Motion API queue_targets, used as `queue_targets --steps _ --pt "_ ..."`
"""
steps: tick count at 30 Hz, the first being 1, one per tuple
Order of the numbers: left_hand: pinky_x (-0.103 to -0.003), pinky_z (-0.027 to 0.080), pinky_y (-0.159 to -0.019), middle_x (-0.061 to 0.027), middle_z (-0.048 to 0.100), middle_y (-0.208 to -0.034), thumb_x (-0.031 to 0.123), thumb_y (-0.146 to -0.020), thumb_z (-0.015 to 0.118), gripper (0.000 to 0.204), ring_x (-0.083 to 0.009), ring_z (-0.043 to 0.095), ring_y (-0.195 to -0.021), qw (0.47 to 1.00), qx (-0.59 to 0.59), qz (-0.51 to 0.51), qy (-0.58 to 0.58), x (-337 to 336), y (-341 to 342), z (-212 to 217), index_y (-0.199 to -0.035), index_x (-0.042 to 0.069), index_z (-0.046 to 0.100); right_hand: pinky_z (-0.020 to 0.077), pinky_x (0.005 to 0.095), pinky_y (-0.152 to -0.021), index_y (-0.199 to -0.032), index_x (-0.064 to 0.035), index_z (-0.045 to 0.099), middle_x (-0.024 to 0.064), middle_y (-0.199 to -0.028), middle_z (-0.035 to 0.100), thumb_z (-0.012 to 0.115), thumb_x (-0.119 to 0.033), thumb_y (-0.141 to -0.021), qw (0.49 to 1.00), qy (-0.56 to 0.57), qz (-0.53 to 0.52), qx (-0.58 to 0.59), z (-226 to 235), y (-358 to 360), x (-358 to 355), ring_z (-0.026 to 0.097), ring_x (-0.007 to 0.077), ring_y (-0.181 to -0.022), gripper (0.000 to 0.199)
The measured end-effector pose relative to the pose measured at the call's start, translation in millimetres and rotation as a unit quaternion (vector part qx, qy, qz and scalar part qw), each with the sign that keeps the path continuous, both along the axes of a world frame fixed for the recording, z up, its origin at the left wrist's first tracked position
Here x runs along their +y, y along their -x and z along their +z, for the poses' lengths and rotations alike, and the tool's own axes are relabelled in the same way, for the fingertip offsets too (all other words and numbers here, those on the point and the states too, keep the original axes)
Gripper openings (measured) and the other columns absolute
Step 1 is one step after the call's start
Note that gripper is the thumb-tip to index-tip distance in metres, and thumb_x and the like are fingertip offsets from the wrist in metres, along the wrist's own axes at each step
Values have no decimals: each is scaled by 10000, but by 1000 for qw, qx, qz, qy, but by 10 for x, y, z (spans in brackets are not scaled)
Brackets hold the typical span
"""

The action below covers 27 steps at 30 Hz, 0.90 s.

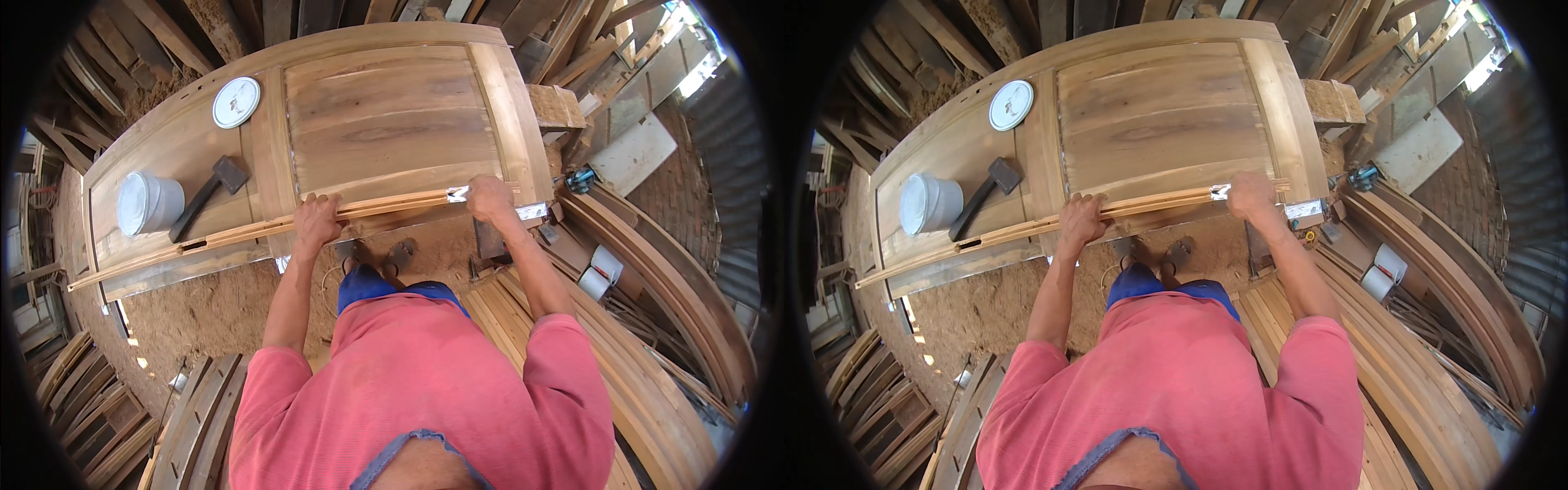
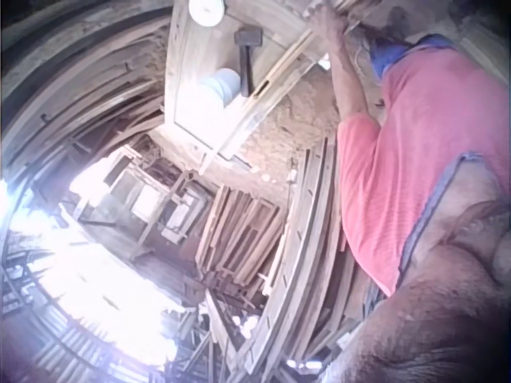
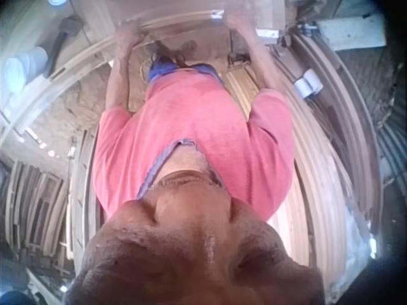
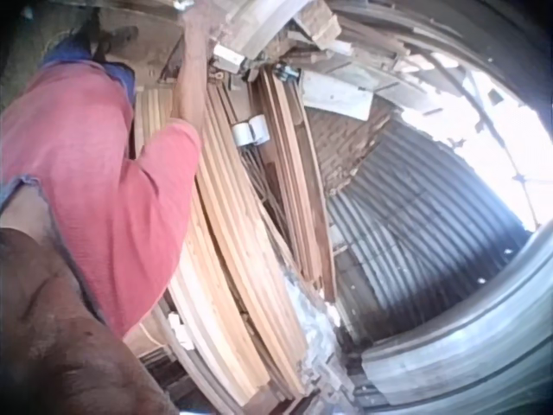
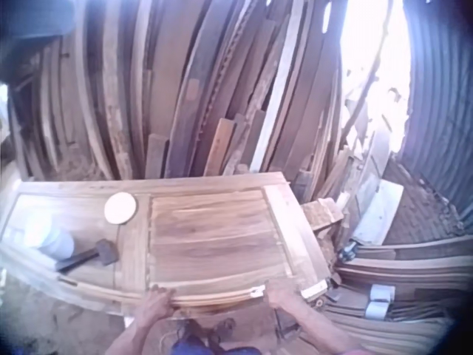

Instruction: The person applies white glue to the joints and edges of a wooden door frame using a putty knife and their fingers.

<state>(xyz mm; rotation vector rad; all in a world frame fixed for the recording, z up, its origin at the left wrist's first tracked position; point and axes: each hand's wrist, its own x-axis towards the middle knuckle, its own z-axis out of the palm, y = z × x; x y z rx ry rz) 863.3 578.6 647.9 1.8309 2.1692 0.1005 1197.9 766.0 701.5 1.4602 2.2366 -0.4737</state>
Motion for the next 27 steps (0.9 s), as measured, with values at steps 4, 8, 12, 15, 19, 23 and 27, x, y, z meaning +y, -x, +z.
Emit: queue_targets --steps 4,8,12,15,19,23,27 --pt "-467 551 -776 -71 715 -937 364 -698 871 521 -306 656 -995 1000 -2 -10 -14 14 -6 30 -1147 165 695 556 490 -884 -918 -56 769 231 -1028 725 579 -244 -878 994 -67 -85 31 -289 -271 131 694 424 -993 270" --pt "-454 537 -833 -66 724 -937 355 -668 885 565 -316 660 -953 1000 4 2 -22 -67 46 -22 -1160 153 695 566 489 -875 -914 -56 777 241 -1005 733 566 -259 -900 986 -68 -141 62 145 -331 94 705 428 -981 293" --pt "-462 541 -815 -71 723 -932 364 -680 880 540 -315 660 -964 1000 5 -3 -12 -27 26 -39 -1144 156 696 569 496 -864 -944 -48 771 237 -1002 734 566 -283 -916 997 -48 8 66 354 57 -176 712 416 -973 314" --pt "-471 549 -789 -75 719 -934 368 -696 872 484 -312 661 -982 1000 1 -10 -7 8 2 39 -1094 154 700 567 501 -867 -967 -48 766 227 -1029 732 570 -288 -914 989 -82 -111 45 -31 18 -148 711 405 -980 315" --pt "-471 544 -794 -72 717 -924 365 -695 873 445 -309 659 -978 1000 1 -4 -9 -33 25 15 -1048 157 702 563 502 -872 -980 -55 762 219 -1046 732 572 -290 -907 978 -114 -175 16 -110 -589 144 706 405 -994 311" --pt "-460 532 -816 -71 733 -909 326 -682 879 439 -316 660 -935 1000 5 -5 -4 3 -15 32 -1060 166 723 565 495 -859 -990 -45 760 229 -1026 734 575 -254 -896 988 -124 -83 33 -70 -584 67 707 412 -993 295" --pt "-453 530 -814 -67 732 -907 312 -686 876 410 -313 660 -937 1000 0 1 -28 -28 -18 25 -1033 162 716 565 487 -860 -979 -42 766 241 -1052 728 575 -223 -887 986 -89 -142 26 27 -319 48 704 412 -1014 278"
